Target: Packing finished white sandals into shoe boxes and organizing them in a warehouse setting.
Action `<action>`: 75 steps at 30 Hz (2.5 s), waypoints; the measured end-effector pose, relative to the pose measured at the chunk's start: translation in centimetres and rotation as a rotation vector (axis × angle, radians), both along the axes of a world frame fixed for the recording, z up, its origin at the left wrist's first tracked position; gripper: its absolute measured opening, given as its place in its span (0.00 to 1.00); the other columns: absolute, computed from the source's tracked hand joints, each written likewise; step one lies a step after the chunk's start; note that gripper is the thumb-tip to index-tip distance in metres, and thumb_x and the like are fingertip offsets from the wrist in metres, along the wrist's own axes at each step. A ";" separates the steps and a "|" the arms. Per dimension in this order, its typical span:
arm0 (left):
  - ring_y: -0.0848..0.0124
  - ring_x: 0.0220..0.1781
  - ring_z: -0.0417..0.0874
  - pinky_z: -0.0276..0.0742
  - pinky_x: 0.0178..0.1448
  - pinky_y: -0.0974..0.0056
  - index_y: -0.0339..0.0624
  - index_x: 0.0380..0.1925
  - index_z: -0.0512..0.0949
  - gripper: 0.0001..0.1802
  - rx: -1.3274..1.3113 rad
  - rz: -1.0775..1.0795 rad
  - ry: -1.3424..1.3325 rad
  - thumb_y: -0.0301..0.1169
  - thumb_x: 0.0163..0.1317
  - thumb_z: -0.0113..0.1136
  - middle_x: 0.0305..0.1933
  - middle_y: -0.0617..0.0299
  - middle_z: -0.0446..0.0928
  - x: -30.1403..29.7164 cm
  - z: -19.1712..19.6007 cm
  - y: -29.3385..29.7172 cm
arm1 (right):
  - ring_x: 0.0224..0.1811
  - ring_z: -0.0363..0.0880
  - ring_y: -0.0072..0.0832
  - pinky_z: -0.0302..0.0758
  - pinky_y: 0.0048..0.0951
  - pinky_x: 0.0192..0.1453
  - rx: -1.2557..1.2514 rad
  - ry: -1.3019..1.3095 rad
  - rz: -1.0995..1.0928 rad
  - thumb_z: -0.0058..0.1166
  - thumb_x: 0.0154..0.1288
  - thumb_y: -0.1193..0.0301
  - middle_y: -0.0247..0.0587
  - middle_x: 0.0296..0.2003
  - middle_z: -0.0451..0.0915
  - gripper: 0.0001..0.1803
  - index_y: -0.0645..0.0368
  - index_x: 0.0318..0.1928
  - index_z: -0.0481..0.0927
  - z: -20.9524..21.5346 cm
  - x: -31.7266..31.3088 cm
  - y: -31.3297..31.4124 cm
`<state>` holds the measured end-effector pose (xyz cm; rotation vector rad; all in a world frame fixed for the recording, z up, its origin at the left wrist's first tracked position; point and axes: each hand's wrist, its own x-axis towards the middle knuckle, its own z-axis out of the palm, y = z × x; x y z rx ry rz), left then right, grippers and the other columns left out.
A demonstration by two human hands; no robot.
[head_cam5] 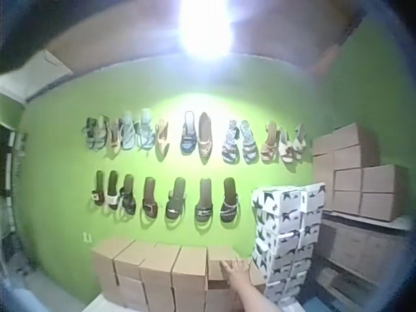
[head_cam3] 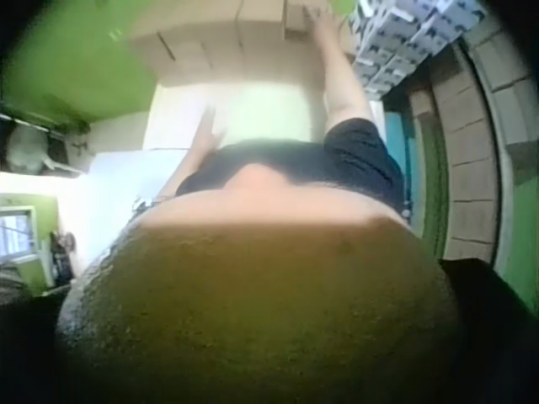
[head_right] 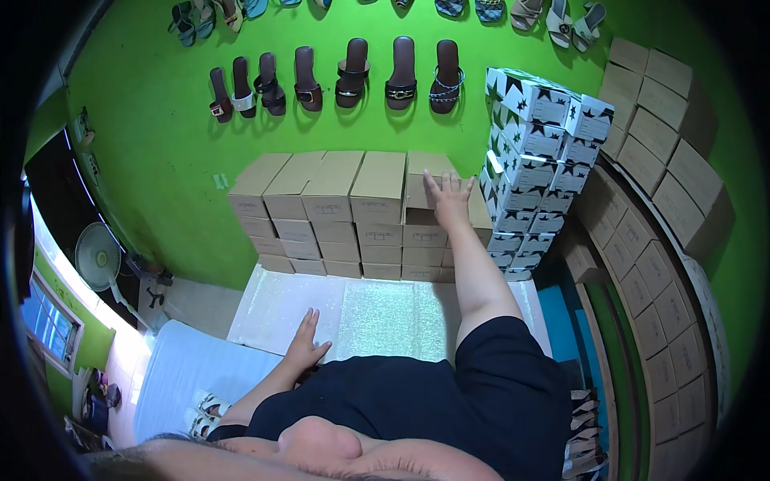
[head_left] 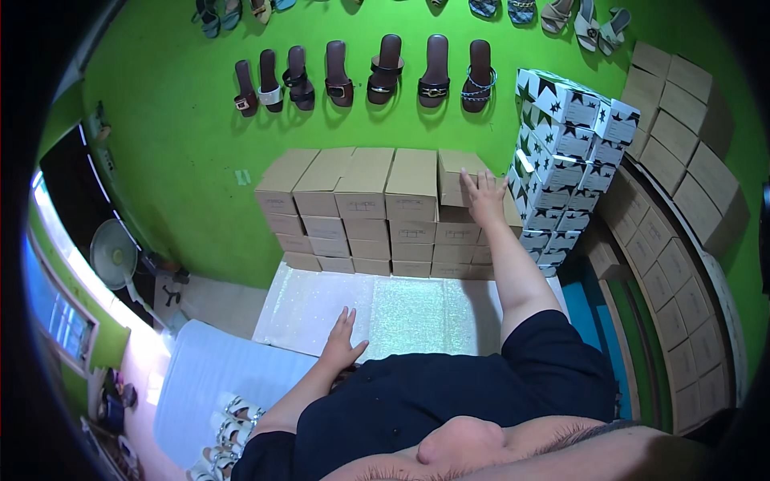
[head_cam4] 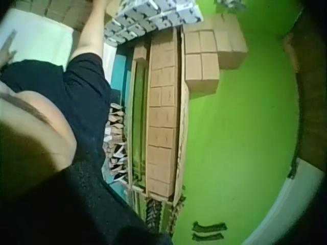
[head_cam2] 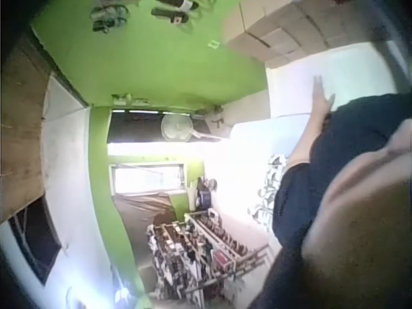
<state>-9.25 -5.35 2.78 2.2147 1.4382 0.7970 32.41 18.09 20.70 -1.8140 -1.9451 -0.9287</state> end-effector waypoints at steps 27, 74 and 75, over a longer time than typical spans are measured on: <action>0.62 0.66 0.73 0.64 0.71 0.58 0.30 0.65 0.64 0.39 -0.340 -0.124 -0.856 0.56 0.71 0.52 0.63 0.52 0.74 5.8 2.0 9.6 | 0.71 0.63 0.54 0.68 0.49 0.71 -0.131 0.344 0.864 0.76 0.39 0.75 0.48 0.67 0.65 0.58 0.48 0.73 0.59 -2.8 3.2 -23.8; 0.53 0.74 0.66 0.60 0.75 0.49 0.33 0.72 0.60 0.59 -0.111 -0.285 0.926 0.58 0.44 0.70 0.76 0.47 0.61 25.2 -3.5 9.9 | 0.81 0.40 0.49 0.38 0.79 0.71 -0.623 0.269 0.599 0.65 0.57 0.58 0.38 0.77 0.50 0.24 0.36 0.57 0.82 -25.4 8.9 -25.0; 0.53 0.74 0.66 0.60 0.75 0.49 0.33 0.72 0.60 0.59 -0.106 -0.291 0.927 0.58 0.44 0.70 0.76 0.47 0.61 25.2 -3.0 10.4 | 0.81 0.40 0.49 0.38 0.79 0.71 -0.621 0.270 0.592 0.65 0.57 0.58 0.38 0.77 0.50 0.24 0.36 0.57 0.82 -25.4 9.0 -25.0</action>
